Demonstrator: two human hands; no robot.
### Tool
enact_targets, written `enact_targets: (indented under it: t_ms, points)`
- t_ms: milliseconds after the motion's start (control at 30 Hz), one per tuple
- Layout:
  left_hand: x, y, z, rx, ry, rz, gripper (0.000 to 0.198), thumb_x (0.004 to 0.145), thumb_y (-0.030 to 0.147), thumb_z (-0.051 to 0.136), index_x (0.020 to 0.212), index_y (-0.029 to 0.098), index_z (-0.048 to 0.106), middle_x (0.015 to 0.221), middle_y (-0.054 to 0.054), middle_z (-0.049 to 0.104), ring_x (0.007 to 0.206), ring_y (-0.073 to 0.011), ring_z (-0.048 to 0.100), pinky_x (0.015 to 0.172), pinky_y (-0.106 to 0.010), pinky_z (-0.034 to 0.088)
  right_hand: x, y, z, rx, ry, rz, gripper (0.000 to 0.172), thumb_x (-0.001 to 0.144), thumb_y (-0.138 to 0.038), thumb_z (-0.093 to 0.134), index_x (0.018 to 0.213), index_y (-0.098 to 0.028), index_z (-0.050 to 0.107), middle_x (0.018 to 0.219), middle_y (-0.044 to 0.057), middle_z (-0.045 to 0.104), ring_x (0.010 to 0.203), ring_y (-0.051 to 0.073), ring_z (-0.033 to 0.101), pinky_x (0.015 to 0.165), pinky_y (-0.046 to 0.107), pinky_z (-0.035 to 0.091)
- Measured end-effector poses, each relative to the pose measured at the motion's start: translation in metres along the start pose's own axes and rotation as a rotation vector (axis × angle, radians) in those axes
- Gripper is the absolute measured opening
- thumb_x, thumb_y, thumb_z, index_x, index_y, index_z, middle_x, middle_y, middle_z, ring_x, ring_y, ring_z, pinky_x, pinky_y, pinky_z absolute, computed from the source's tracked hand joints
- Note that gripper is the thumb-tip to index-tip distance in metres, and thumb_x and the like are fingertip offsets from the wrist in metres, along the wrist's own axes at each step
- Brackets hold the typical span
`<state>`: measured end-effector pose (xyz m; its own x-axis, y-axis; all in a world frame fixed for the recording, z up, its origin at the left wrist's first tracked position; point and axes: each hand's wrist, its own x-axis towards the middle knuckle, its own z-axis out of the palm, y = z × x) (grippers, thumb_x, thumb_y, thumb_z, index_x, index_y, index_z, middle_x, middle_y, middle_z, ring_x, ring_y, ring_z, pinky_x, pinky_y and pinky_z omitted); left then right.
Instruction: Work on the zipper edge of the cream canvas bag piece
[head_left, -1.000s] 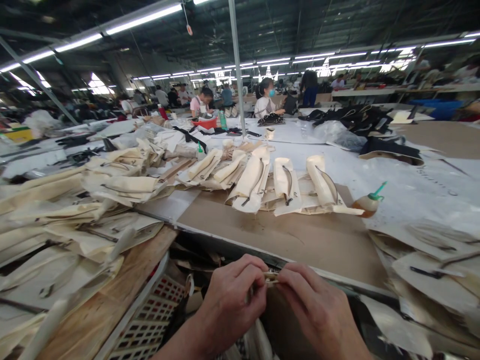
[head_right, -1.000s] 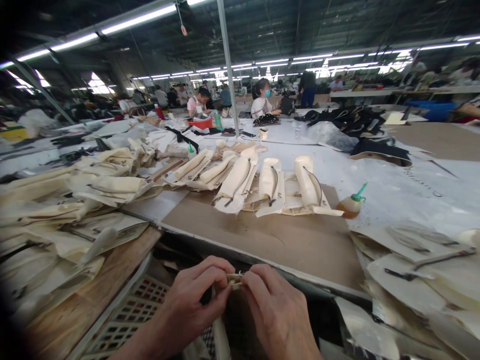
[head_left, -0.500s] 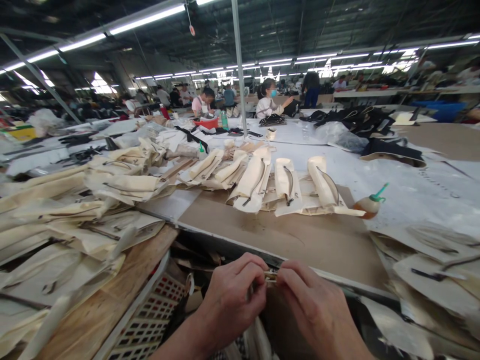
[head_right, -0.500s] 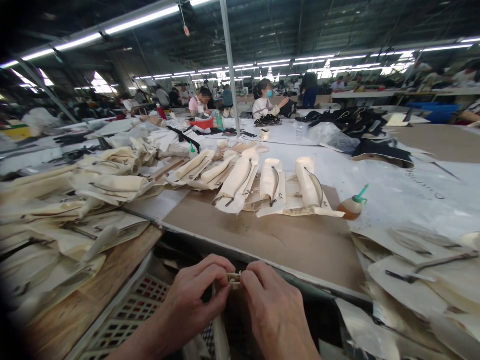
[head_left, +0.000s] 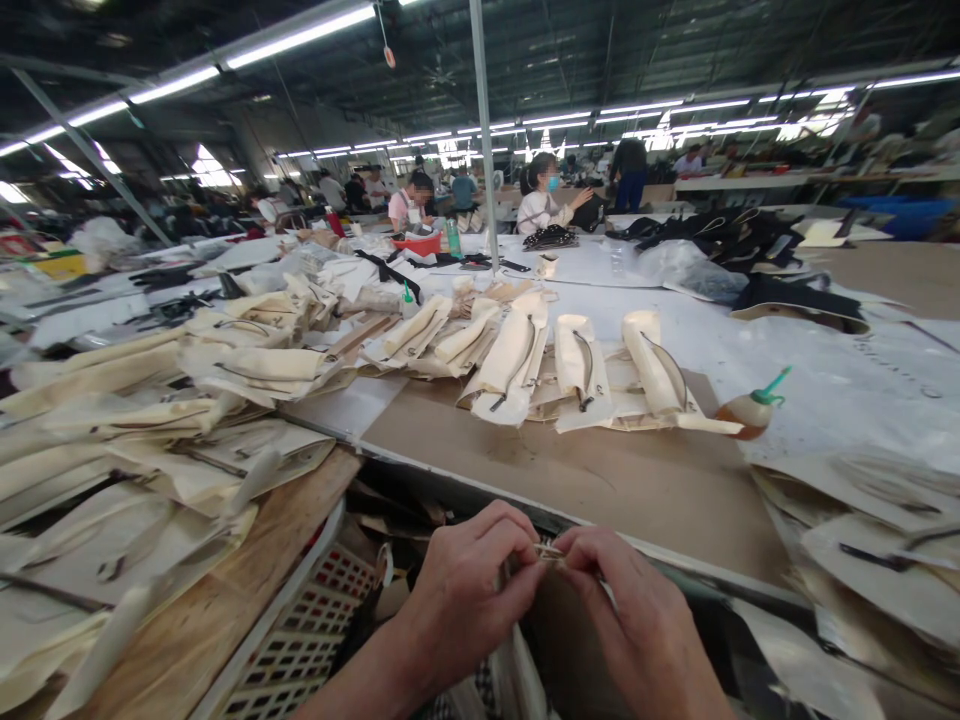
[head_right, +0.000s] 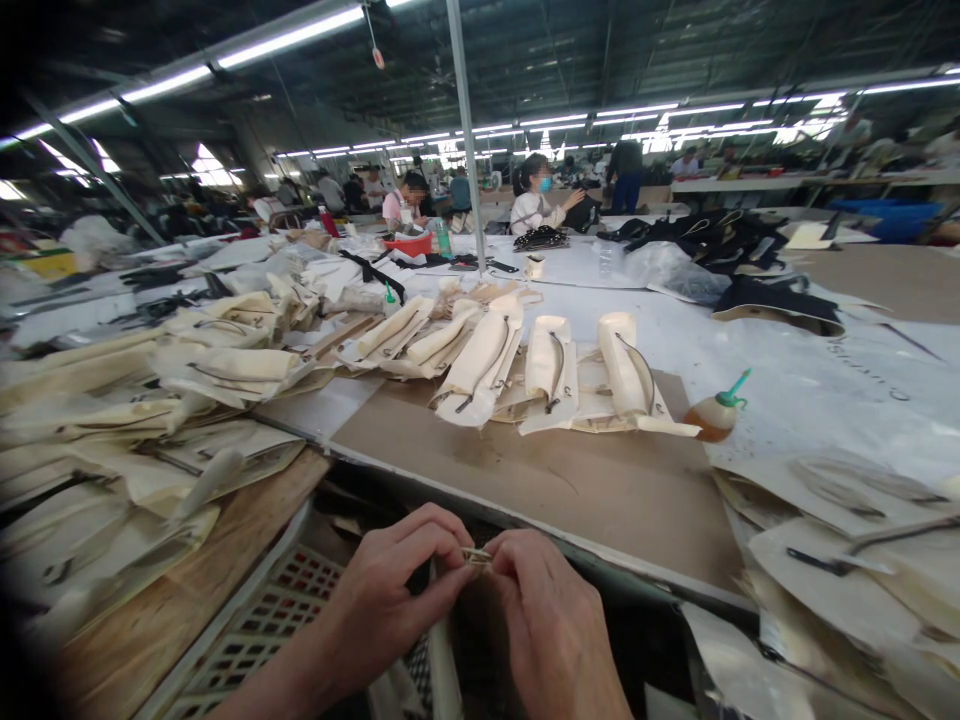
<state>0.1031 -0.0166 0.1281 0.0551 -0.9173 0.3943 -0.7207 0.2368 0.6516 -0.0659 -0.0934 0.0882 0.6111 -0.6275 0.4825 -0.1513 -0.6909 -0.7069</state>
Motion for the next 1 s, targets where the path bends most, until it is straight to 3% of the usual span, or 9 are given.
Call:
enact_targets:
  t_ms: [400, 533, 700, 867, 1000]
  points:
    - [0.013, 0.0, -0.004, -0.043, -0.074, -0.073, 0.015, 0.079, 0.009, 0.059, 0.07, 0.018, 0.052, 0.076, 0.0, 0.063, 0.07, -0.0137, 0.057, 0.065, -0.023, 0.042, -0.002, 0.001, -0.005, 0.106, 0.019, 0.107, 0.013, 0.096, -0.022, 0.051, 0.083, -0.023, 0.055, 0.094, -0.001, 0.068, 0.086, 0.012, 0.066, 0.077, 0.022, 0.051]
    - [0.018, 0.003, -0.01, -0.052, -0.164, -0.205, 0.013, 0.08, 0.015, 0.061, 0.072, 0.019, 0.052, 0.074, 0.002, 0.062, 0.067, -0.0133, 0.055, 0.064, -0.024, 0.04, -0.001, -0.001, -0.006, 0.113, 0.023, 0.143, 0.015, 0.096, -0.025, 0.052, 0.081, -0.023, 0.056, 0.094, 0.001, 0.068, 0.085, 0.014, 0.066, 0.077, 0.023, 0.052]
    - [0.022, 0.012, -0.024, -0.049, -0.29, -0.399, 0.019, 0.069, 0.014, 0.071, 0.084, 0.02, 0.06, 0.078, 0.005, 0.064, 0.072, -0.014, 0.057, 0.064, -0.023, 0.038, -0.001, -0.002, -0.003, 0.141, -0.007, 0.168, 0.017, 0.096, -0.029, 0.051, 0.081, -0.023, 0.053, 0.091, 0.002, 0.068, 0.083, 0.015, 0.066, 0.077, 0.024, 0.053]
    - [0.017, 0.01, -0.028, -0.107, -0.301, -0.447, 0.004, 0.076, 0.015, 0.064, 0.077, 0.018, 0.062, 0.074, 0.004, 0.063, 0.07, -0.0133, 0.056, 0.062, -0.023, 0.038, -0.002, -0.002, 0.003, 0.198, -0.001, 0.259, 0.011, 0.096, -0.032, 0.052, 0.089, -0.024, 0.049, 0.092, 0.001, 0.068, 0.083, 0.014, 0.067, 0.079, 0.024, 0.054]
    - [0.014, 0.007, -0.026, -0.196, -0.299, -0.474, 0.006, 0.08, 0.017, 0.06, 0.079, 0.017, 0.066, 0.073, 0.003, 0.063, 0.067, -0.0126, 0.054, 0.061, -0.022, 0.038, -0.003, 0.004, 0.001, 0.213, -0.025, 0.308, 0.012, 0.096, -0.035, 0.053, 0.094, -0.025, 0.046, 0.096, 0.001, 0.069, 0.088, 0.013, 0.068, 0.083, 0.023, 0.055]
